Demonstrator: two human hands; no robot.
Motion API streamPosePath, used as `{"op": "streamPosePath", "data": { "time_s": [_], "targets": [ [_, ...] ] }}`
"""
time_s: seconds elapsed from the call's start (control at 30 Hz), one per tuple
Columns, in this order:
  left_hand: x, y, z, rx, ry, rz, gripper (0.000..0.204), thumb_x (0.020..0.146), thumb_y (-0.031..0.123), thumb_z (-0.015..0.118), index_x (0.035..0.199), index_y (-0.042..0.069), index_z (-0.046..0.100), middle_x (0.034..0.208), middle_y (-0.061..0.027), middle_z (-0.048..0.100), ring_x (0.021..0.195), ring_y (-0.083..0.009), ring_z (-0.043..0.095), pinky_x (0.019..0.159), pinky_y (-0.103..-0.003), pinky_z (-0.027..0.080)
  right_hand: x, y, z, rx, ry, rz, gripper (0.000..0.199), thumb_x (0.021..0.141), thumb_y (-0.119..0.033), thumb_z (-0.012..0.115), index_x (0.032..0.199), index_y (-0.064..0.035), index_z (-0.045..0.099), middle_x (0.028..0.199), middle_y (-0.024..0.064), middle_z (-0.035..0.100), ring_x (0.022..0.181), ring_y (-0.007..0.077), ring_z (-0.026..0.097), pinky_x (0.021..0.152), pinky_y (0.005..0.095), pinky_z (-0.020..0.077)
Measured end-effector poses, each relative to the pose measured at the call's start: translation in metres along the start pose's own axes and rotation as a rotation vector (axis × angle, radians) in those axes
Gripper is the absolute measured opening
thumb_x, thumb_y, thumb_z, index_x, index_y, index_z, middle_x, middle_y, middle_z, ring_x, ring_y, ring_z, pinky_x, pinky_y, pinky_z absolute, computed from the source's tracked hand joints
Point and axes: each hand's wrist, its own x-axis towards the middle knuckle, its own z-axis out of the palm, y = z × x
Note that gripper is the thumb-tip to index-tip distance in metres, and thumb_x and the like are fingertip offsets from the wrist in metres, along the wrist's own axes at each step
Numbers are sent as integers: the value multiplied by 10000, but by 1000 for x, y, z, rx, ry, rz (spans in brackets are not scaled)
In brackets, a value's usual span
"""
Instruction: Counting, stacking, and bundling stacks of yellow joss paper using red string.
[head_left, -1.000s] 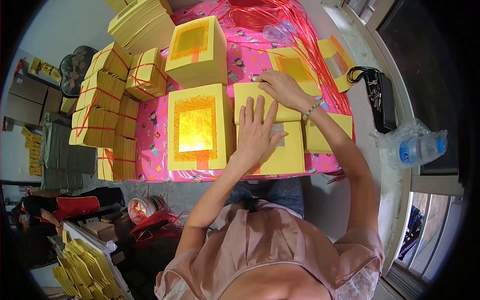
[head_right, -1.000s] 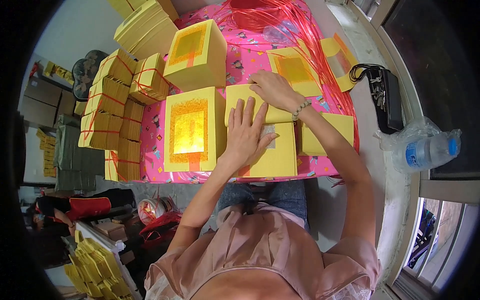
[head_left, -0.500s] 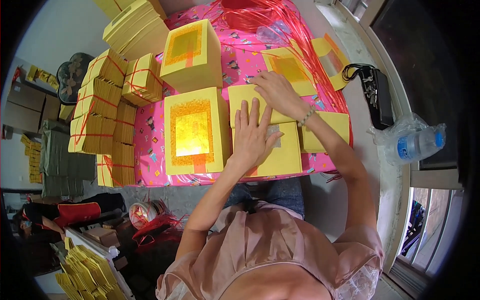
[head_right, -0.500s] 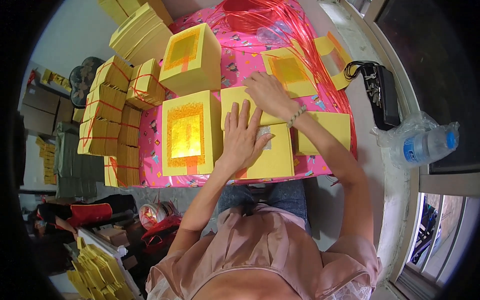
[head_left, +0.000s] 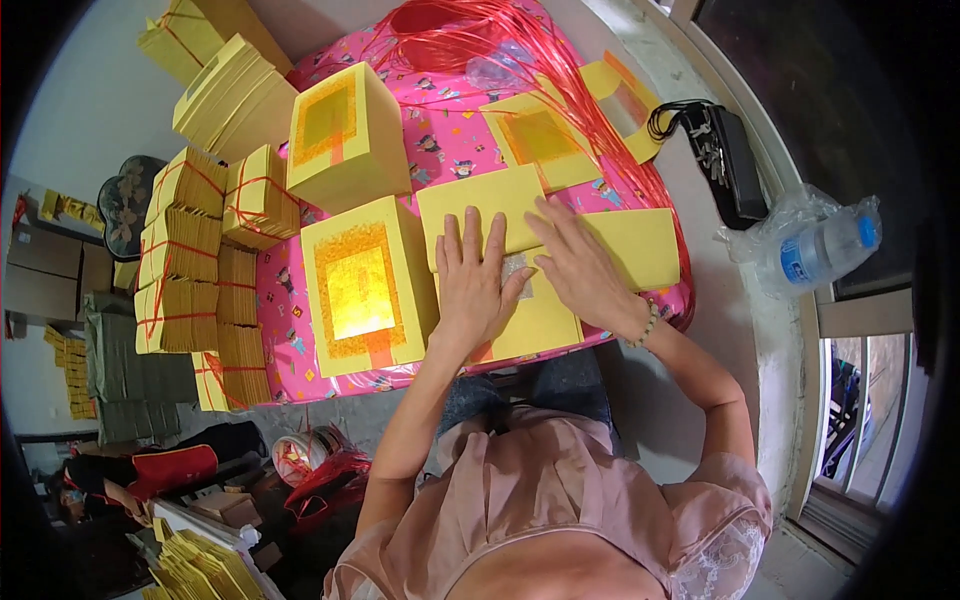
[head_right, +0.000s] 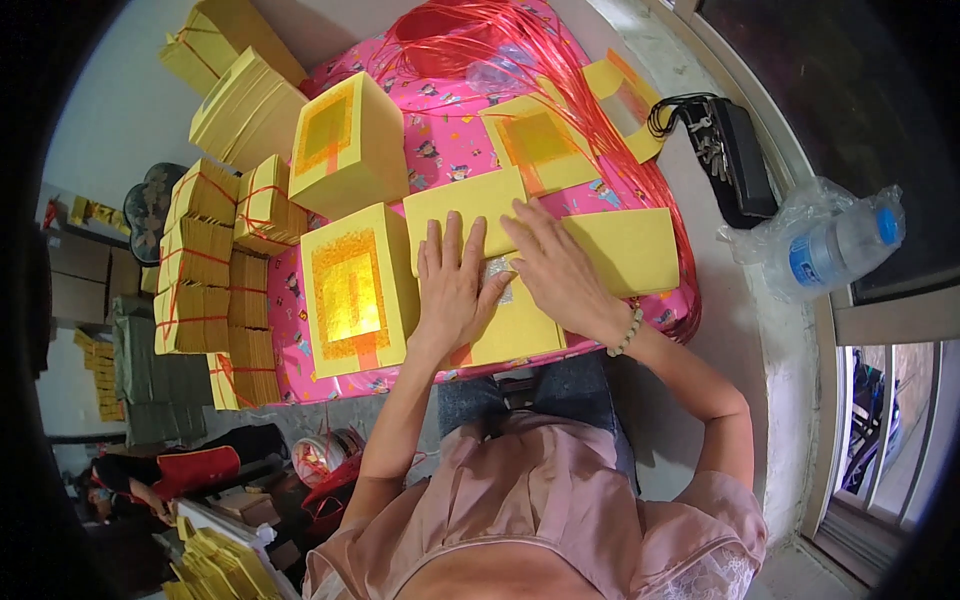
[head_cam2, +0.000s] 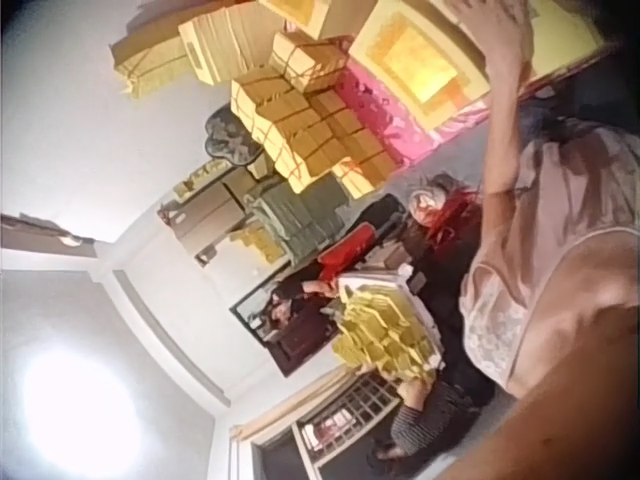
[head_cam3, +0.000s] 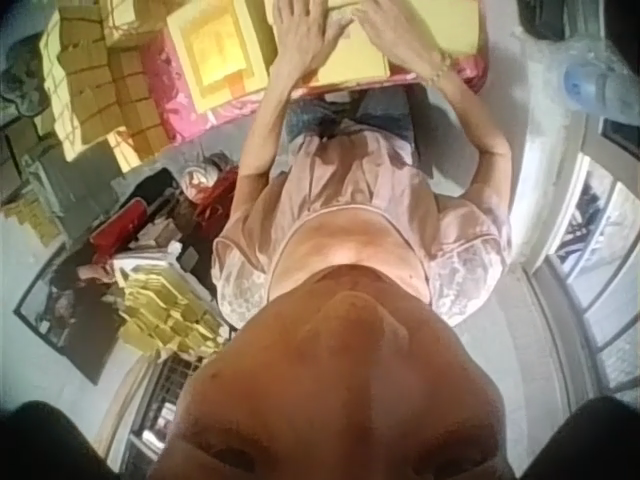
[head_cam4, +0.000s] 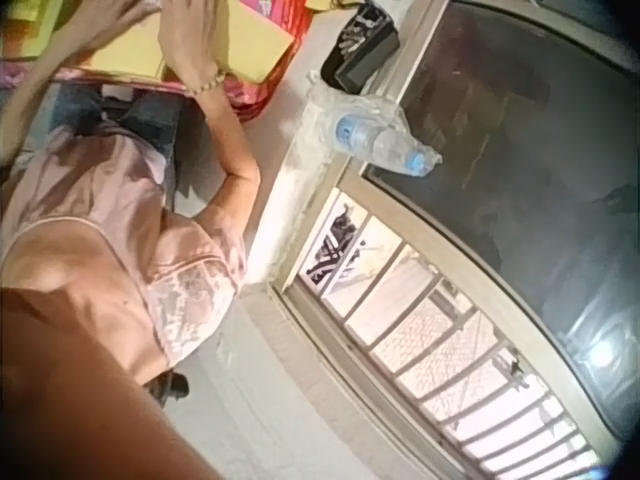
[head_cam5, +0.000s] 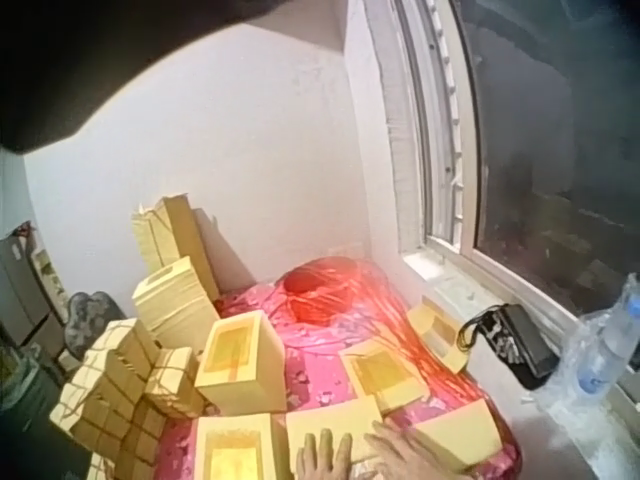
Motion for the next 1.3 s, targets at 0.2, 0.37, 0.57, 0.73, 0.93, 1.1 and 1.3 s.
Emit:
{"op": "streamPosePath", "data": {
  "time_s": [0.2,0.37,0.57,0.73,0.93,1.1,1.3],
  "targets": [
    [0,-1,1,14,-2,20,728,917,475,547,1479,73,317,1514,-285,234,1398,-505,171,1110,-598,176,-1,25,-11,218,105,346,228,911,-185,607,1076,-31,579,981,132,566,866,281,587,760,394,472],
    [0,-1,0,16,-10,16,735,918,480,545,1480,69,311,1515,-283,230,1397,-510,165,1110,-601,169,5,31,-3,393,56,413,197,907,-199,643,874,-9,604,748,68,595,618,152,540,590,311,438],
    [0,-1,-1,18,-23,22,735,923,474,542,1484,65,302,1522,-278,219,1399,-513,159,1114,-600,162,9,29,4,441,15,495,257,900,-238,655,796,-19,571,563,28,518,506,101,463,495,305,366],
    [1,-1,0,33,-28,27,731,925,473,539,1487,71,302,1523,-277,219,1400,-513,159,1112,-603,165,11,33,5,476,-27,517,281,888,-252,659,773,-16,557,578,45,525,519,112,476,505,311,376],
    [1,1,0,58,-33,26,722,927,471,536,1486,76,307,1524,-276,222,1403,-508,165,1111,-605,169,13,37,7,446,-42,491,298,881,-270,656,767,-12,561,595,72,550,537,146,513,523,331,400],
    [1,1,0,58,-30,20,712,931,470,531,1488,85,310,1528,-274,219,1405,-501,168,1114,-603,164,11,39,10,431,-52,495,300,880,-273,656,767,-11,563,608,86,570,546,169,544,533,342,414],
    [1,2,-1,61,-33,22,716,932,477,525,1493,93,301,1532,-271,212,1407,-501,164,1115,-602,158,11,37,13,483,11,494,311,873,-284,666,763,-12,561,611,100,575,555,207,566,546,367,425]
  ]
}}
